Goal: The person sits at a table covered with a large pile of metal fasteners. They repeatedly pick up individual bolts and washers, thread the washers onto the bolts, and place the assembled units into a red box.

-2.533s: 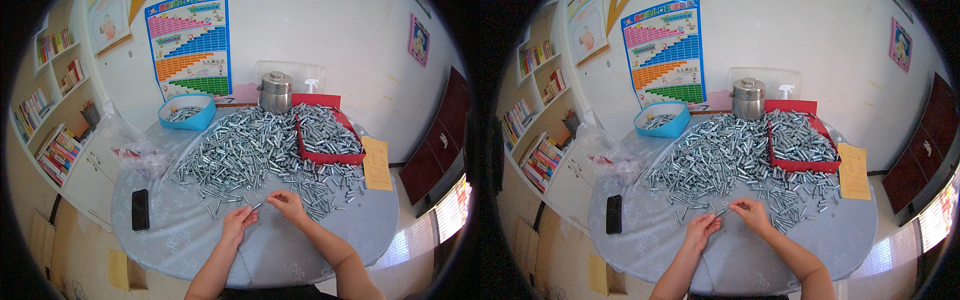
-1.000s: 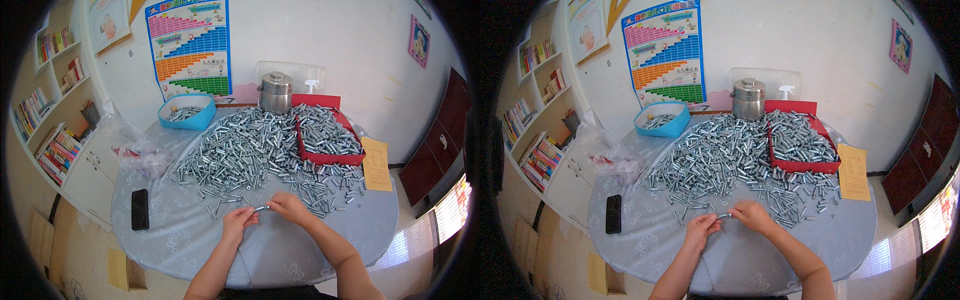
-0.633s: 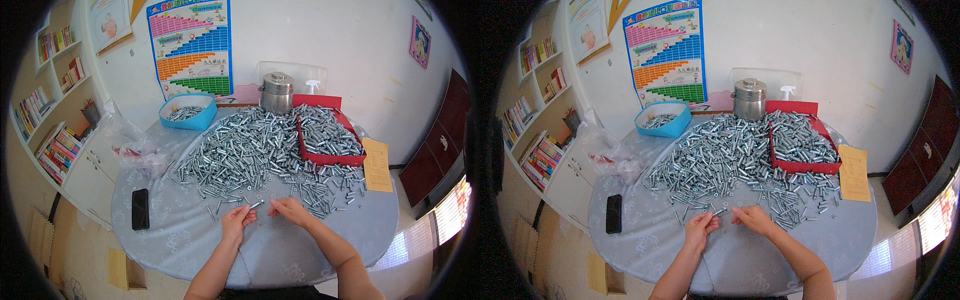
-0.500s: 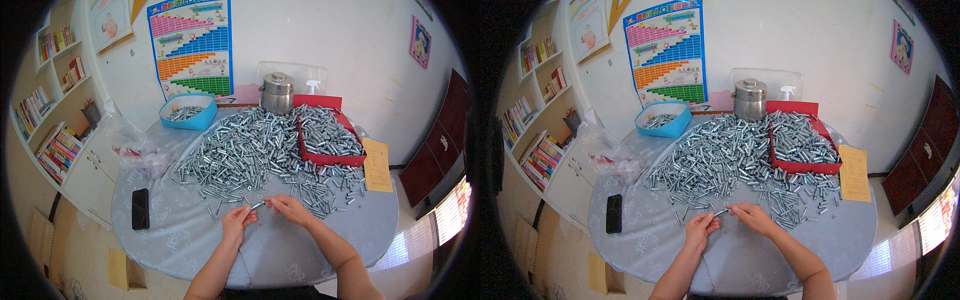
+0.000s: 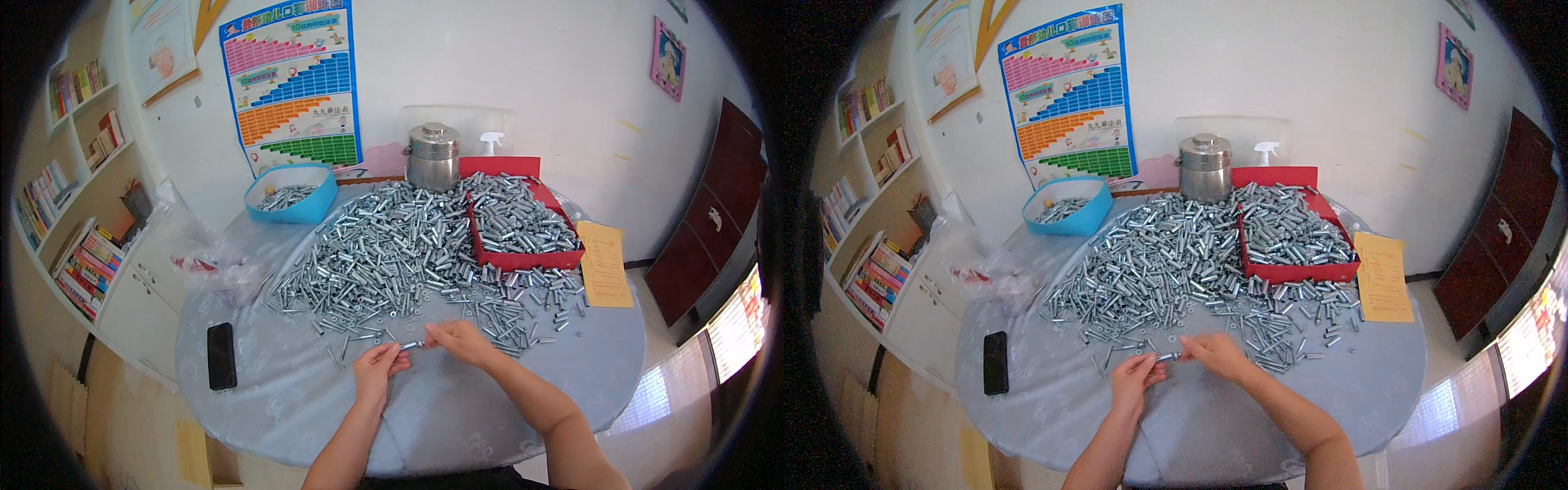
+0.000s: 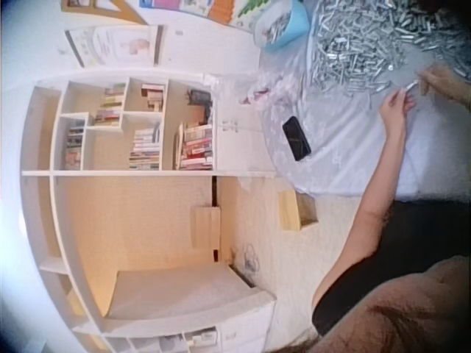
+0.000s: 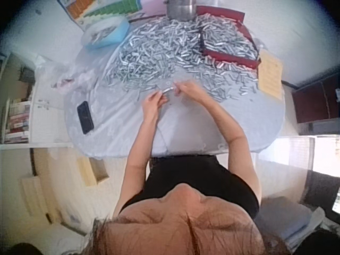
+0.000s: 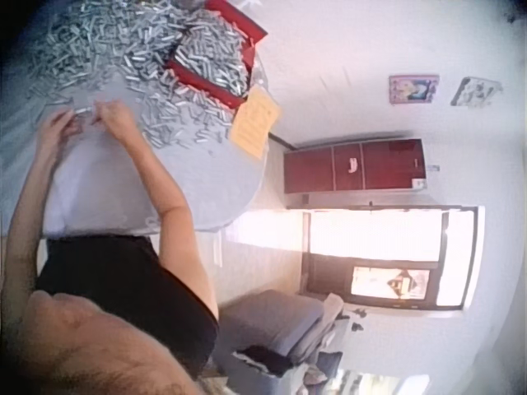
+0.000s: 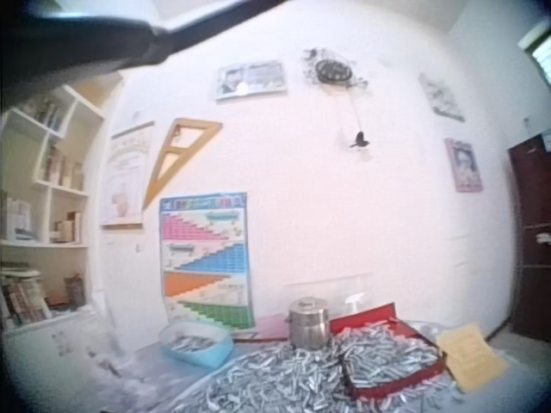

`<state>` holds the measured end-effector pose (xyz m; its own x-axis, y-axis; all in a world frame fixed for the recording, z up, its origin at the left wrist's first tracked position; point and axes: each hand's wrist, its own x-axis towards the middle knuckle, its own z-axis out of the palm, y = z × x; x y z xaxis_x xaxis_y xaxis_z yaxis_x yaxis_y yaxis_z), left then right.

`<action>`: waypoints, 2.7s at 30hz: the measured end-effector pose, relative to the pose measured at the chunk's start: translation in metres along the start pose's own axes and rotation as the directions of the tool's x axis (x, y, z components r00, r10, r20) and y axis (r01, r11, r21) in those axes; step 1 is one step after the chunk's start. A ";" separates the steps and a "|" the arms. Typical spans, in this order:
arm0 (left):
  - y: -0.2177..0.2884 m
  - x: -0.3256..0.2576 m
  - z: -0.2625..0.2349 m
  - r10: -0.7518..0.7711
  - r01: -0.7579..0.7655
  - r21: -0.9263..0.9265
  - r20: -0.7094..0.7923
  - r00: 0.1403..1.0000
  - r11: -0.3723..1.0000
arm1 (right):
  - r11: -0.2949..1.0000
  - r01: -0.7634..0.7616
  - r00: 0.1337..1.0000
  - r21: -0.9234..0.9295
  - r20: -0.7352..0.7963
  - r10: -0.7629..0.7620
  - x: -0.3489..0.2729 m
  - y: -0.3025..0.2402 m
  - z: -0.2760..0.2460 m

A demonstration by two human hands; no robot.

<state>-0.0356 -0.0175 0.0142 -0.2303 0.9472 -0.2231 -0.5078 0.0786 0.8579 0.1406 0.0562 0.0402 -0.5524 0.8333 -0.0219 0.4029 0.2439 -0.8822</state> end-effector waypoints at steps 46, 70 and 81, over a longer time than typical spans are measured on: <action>0.004 0.007 -0.011 0.033 -0.032 0.062 -0.018 0.999 0.998 | 0.822 -0.288 0.900 -0.491 -0.432 0.057 -0.031 0.089 -0.137; 0.005 0.012 -0.030 0.715 -0.214 0.976 0.115 0.690 0.049 | 0.929 -0.126 0.845 -0.347 -0.528 -0.083 -0.041 0.038 -0.088; 0.006 0.015 -0.022 0.609 -0.339 0.935 0.327 0.722 -0.099 | 0.927 -0.016 0.982 0.374 -0.168 0.085 -0.026 0.028 -0.029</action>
<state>-0.0603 -0.0094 0.0056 -0.2047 0.8338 0.5128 0.9050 -0.0383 0.4236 0.1871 0.0555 0.0294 -0.3859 0.9224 -0.0172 0.1096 0.0273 -0.9936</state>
